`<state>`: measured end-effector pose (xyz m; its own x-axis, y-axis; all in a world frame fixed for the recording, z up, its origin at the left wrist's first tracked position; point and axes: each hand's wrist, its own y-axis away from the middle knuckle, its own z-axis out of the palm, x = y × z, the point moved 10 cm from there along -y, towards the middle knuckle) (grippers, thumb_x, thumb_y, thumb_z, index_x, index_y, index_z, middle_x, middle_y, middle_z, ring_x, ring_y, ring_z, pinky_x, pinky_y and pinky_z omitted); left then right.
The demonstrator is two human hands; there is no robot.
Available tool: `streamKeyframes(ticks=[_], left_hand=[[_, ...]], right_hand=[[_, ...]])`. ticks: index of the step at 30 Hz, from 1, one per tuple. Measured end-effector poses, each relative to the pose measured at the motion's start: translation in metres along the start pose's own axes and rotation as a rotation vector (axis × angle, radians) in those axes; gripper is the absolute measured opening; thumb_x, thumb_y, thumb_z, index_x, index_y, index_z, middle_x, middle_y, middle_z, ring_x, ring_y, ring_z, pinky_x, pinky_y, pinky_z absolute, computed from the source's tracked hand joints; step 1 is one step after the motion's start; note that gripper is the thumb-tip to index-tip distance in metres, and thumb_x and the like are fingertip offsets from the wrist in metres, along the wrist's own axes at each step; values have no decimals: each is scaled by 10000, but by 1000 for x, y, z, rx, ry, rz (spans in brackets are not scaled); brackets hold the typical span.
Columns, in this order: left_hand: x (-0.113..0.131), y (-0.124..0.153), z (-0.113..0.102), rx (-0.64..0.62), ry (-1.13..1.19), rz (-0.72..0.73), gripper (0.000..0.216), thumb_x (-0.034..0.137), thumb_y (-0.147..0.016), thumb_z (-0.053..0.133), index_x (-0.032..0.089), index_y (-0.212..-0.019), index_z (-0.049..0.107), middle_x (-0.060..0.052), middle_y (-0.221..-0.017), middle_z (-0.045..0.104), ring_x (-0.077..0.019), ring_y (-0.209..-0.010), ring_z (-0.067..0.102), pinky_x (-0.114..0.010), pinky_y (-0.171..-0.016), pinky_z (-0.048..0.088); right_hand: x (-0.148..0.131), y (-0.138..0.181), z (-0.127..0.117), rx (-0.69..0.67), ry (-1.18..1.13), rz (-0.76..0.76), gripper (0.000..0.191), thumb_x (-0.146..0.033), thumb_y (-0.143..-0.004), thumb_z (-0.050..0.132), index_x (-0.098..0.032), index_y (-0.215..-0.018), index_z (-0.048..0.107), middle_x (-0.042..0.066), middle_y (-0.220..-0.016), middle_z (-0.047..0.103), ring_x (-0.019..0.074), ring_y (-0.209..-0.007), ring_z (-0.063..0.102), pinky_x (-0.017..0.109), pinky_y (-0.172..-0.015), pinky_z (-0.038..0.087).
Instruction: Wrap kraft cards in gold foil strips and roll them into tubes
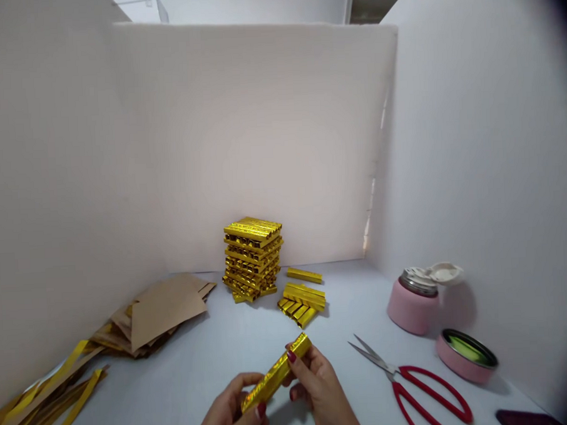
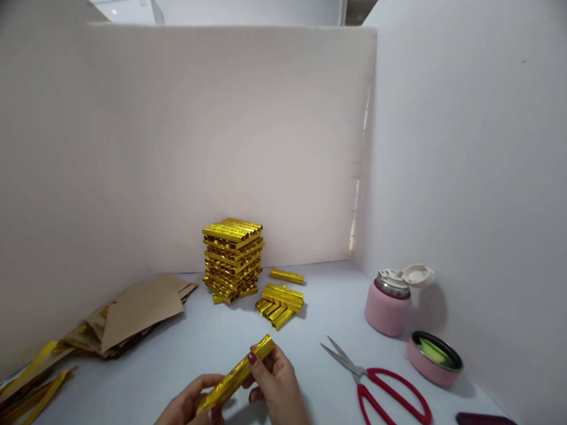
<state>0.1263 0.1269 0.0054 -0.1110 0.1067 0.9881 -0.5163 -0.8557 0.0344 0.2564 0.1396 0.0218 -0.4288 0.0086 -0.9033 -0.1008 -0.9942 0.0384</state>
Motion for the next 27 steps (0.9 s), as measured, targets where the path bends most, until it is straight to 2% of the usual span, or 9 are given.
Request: streamKeyframes(ticks=[4,8,10,12,14,19,21,24,27], left_hand=[[5,2,-30,247,13,159,539,576,-686,747,195,-1045,618,-45,-770,632,-167,-664,561,-255,-598,395],[20,9,-39,359,-36,240,451,532,-651,785,178,-923,726,-99,-877,688,-262,-839,619,-320,-759,455],[27,11,-41,367,-72,225,385,506,-647,791,190,-864,753,-95,-886,703,-277,-854,626,-328,-778,472],[32,11,-41,348,-91,195,356,477,-642,798,209,-874,761,-82,-880,711,-279,-854,631,-327,-769,489],[36,12,-43,343,-90,177,358,462,-634,804,224,-898,762,-73,-895,714,-277,-852,632,-322,-757,501],[36,17,-53,442,-85,186,359,523,-686,752,240,-907,757,-57,-891,708,-247,-793,633,-318,-743,513],[40,19,-53,458,-130,239,351,531,-708,733,248,-915,755,-63,-913,701,-253,-832,630,-321,-770,506],[55,25,-50,461,-261,399,271,490,-744,719,273,-901,763,-81,-957,684,-267,-913,620,-305,-787,493],[67,30,-46,439,-424,487,173,421,-796,692,302,-896,768,-86,-949,686,-252,-869,639,-289,-747,499]], right_hand=[[8,-4,-7,35,-36,15,496,-517,-567,827,-142,-786,588,-17,-669,583,106,-544,561,167,-406,374],[17,-7,-16,93,-73,44,556,-519,-552,833,-172,-905,580,-28,-672,590,114,-530,572,170,-401,363],[12,-6,-19,120,-94,33,627,-485,-566,840,-209,-1047,550,-43,-676,598,126,-555,590,178,-426,383],[4,-4,-19,129,-108,23,639,-447,-591,842,-218,-1103,535,-47,-671,610,126,-579,595,184,-469,406],[0,-2,-18,124,-107,35,577,-438,-588,847,-194,-1033,574,-42,-652,614,117,-572,586,183,-489,409],[4,-3,-14,106,-67,61,515,-456,-538,863,-158,-883,625,-29,-631,617,117,-546,595,187,-471,409],[7,-4,-14,102,-56,64,504,-458,-525,868,-150,-842,626,-28,-613,622,110,-525,594,185,-467,413],[11,-4,-15,102,-56,81,491,-464,-516,870,-144,-791,618,-27,-596,630,94,-487,584,174,-449,407],[13,-4,-14,95,-52,91,484,-466,-516,869,-139,-766,613,-32,-579,623,83,-462,576,157,-420,385]])
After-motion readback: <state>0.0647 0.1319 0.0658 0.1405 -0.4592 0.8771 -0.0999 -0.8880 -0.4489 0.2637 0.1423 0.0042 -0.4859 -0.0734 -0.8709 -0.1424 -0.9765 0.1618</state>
